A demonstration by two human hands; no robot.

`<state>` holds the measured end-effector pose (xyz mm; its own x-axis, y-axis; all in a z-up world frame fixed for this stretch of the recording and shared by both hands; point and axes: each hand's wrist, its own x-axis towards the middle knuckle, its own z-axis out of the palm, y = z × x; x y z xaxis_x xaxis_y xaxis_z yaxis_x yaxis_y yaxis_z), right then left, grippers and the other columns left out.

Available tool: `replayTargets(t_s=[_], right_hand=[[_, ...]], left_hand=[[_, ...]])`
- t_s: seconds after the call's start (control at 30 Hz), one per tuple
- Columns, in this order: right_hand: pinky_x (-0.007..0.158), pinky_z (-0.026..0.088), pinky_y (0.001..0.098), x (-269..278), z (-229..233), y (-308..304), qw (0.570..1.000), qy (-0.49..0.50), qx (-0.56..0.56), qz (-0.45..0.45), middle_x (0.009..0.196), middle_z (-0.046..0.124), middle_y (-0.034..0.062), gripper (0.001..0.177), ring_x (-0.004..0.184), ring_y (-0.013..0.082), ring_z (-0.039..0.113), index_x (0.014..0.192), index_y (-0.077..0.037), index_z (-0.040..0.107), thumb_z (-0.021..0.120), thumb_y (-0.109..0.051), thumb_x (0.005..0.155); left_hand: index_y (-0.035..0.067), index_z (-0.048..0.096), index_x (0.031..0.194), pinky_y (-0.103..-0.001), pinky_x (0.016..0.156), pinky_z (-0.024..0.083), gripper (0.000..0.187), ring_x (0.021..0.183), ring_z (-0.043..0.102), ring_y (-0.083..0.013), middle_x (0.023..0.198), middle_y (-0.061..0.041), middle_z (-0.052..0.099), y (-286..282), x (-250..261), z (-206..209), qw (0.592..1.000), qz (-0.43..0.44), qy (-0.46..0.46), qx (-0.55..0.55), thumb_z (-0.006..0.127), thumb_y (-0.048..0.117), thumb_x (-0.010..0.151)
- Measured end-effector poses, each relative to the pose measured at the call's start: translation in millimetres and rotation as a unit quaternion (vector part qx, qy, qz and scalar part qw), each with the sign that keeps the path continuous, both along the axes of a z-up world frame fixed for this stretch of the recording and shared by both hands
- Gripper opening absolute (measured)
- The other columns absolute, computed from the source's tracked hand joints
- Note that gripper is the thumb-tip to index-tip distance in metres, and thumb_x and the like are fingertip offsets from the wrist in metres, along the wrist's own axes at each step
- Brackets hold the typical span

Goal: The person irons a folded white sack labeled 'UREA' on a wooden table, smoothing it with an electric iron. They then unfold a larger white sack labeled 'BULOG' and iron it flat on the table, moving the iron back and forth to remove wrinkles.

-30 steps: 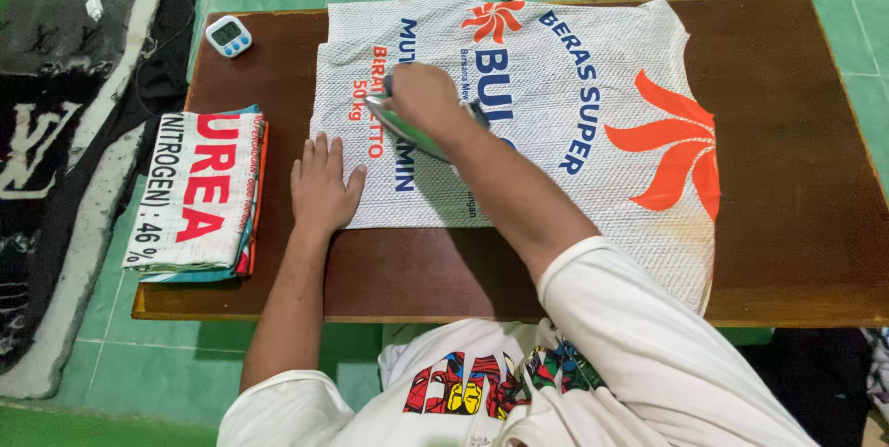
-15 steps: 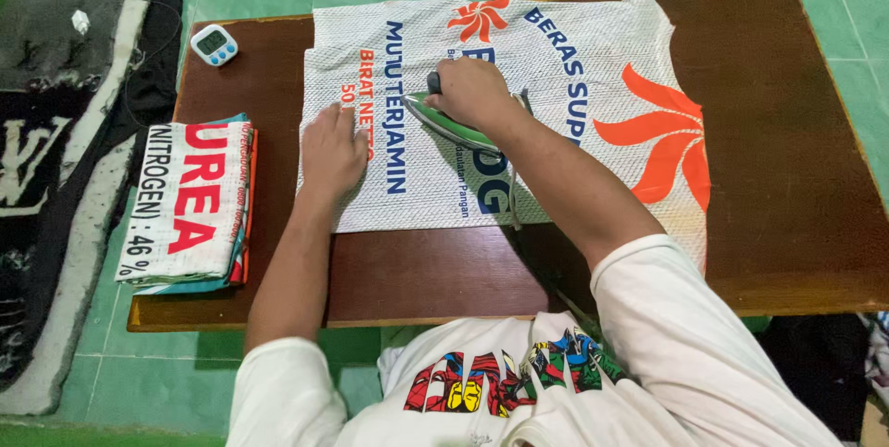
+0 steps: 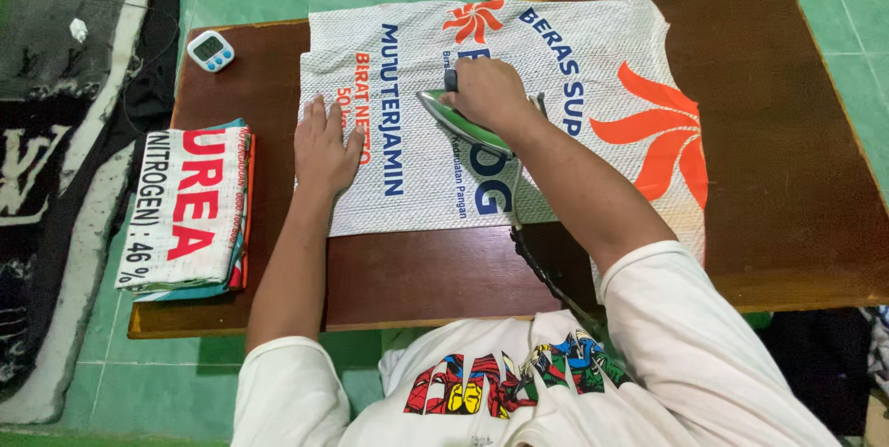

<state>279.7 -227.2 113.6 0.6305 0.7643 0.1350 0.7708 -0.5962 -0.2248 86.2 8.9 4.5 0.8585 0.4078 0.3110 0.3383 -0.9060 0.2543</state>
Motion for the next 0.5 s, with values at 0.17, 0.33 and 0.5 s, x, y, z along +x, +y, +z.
replayTargets(t_s=[0.17, 0.33, 0.5], right_hand=[[0.077, 0.055, 0.0499, -3.7, 4.6, -10.2, 0.998, 0.002, -0.017, 0.061, 0.092, 0.073, 0.0165, 0.046, 0.09, 0.0376, 0.071, 0.099, -0.004, 0.07, 0.078, -0.047, 0.084], [0.078, 0.055, 0.0497, -8.0, 14.1, -14.1, 0.996, 0.016, -0.04, 0.075, 0.091, 0.074, 0.0159, 0.042, 0.088, 0.0371, 0.071, 0.099, -0.007, 0.071, 0.077, -0.046, 0.085], [0.077, 0.055, 0.0499, -10.4, 20.3, -13.7, 0.992, 0.023, -0.074, 0.101, 0.09, 0.074, 0.0168, 0.045, 0.088, 0.038, 0.071, 0.099, -0.006, 0.07, 0.078, -0.048, 0.085]], left_hand=[[-0.001, 0.044, 0.153, -0.054, 0.118, 0.025, 0.074, 0.15, 0.029, -0.0422, 0.161, -0.028, 0.034, 4.1, -8.1, 3.8, 0.999, -0.012, 0.037, -0.005, 0.049, 0.053, 0.103], [0.008, 0.043, 0.155, -0.06, 0.118, 0.024, 0.07, 0.151, 0.03, -0.0348, 0.162, -0.019, 0.036, -1.7, 1.5, 22.0, 0.993, 0.057, 0.089, -0.054, 0.046, 0.051, 0.1], [0.01, 0.043, 0.157, -0.063, 0.125, 0.013, 0.067, 0.154, 0.027, -0.0372, 0.165, -0.015, 0.036, 8.4, 17.5, 27.9, 0.986, 0.09, 0.132, -0.045, 0.04, 0.051, 0.105]])
